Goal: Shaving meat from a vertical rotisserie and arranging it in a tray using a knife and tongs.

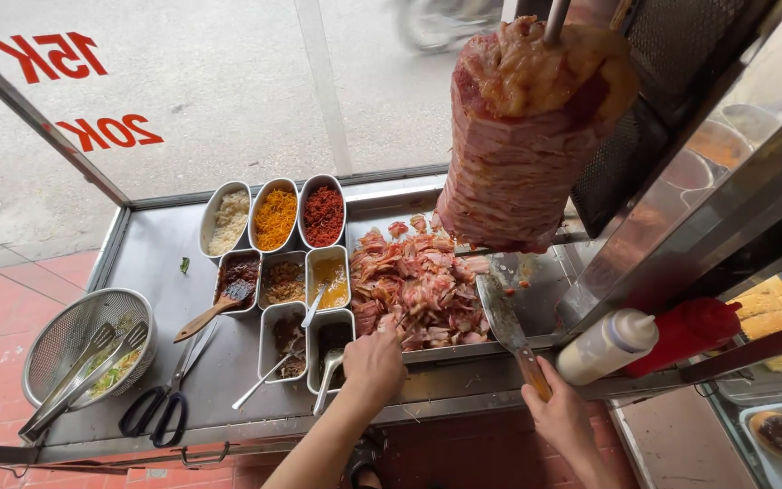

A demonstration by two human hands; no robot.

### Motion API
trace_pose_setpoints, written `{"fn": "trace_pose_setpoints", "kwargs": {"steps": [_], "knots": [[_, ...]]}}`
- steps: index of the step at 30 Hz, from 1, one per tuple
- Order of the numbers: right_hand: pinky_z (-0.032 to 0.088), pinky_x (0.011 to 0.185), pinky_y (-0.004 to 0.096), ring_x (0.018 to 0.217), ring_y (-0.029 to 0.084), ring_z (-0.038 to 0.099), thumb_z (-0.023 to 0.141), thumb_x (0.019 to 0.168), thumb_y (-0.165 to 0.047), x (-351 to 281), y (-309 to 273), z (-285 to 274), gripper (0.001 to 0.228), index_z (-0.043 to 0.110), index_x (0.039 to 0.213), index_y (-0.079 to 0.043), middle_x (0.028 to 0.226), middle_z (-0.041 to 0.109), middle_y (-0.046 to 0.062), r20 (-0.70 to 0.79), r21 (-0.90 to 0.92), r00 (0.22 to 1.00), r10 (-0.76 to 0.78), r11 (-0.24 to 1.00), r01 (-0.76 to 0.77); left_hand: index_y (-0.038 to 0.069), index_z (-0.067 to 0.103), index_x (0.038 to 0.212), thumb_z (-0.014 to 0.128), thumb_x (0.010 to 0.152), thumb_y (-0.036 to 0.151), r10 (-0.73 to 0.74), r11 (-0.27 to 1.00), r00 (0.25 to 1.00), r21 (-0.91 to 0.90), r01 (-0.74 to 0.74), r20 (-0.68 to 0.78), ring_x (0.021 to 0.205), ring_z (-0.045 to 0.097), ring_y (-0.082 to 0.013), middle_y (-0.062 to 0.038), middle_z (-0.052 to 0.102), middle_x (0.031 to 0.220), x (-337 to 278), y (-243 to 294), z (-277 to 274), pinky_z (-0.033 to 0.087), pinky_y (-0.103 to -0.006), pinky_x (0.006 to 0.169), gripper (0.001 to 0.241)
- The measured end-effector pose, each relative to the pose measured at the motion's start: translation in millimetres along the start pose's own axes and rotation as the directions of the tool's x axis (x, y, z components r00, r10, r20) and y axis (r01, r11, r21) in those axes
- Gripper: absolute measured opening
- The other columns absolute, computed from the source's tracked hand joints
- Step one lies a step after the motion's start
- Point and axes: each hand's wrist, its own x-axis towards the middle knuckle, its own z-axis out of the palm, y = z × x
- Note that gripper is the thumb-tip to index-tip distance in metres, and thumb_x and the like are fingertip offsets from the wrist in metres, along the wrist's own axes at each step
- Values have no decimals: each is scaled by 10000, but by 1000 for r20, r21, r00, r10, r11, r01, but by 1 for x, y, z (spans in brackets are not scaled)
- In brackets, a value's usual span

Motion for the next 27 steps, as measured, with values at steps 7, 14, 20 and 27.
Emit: {"fn": "trace_pose_setpoints", "kwargs": {"steps": [7, 14, 20, 27], "knots": [[525, 572, 372, 523, 273, 632, 624, 853, -265, 14, -24, 11, 684, 467, 1498, -97, 1042, 745, 166, 53, 95, 997, 52, 994, -57, 108, 690, 965, 632, 834, 216, -46, 999, 999, -27, 46, -8, 796, 729, -354, -124, 754, 886, 19, -12, -30, 555, -469, 668, 180], [523, 514, 374, 466, 271, 656, 661, 872, -263, 37, -1, 46, 772, 368, 1564, -83, 999, 725, 184, 79, 132, 996, 26, 991, -36, 32, 370, 1298, 575, 876, 225, -152, 966, 988, -216, 140, -39, 795, 722, -400, -200, 708, 944, -12, -2, -38, 570, -514, 693, 507], [544, 849, 536, 1029, 474, 658, 683, 801, -487, 42, 64, 75, 881, 451, 1567, -119, 1241, 642, 260, -149, -333, 983, -112, 941, 57, -95, 161, 1566, 547, 897, 172, -113, 954, 991, -285, 88, -72, 700, 699, -415, -254, 684, 891, 10, 25, 52, 560, -505, 619, 818], [505, 954, 528, 1043, 419, 575, 678, 910, -200, 19, 36, 83, 718, 521, 1513, 158, 1119, 625, 282, -376, -271, 667, -643, 765, 585, -40, 215, 1626, 502, 1013, 489, -11, 978, 994, -207, -11, -107, 439, 575, -236, -124, 689, 660, -52, -13, -30, 386, -322, 371, 859]]}}
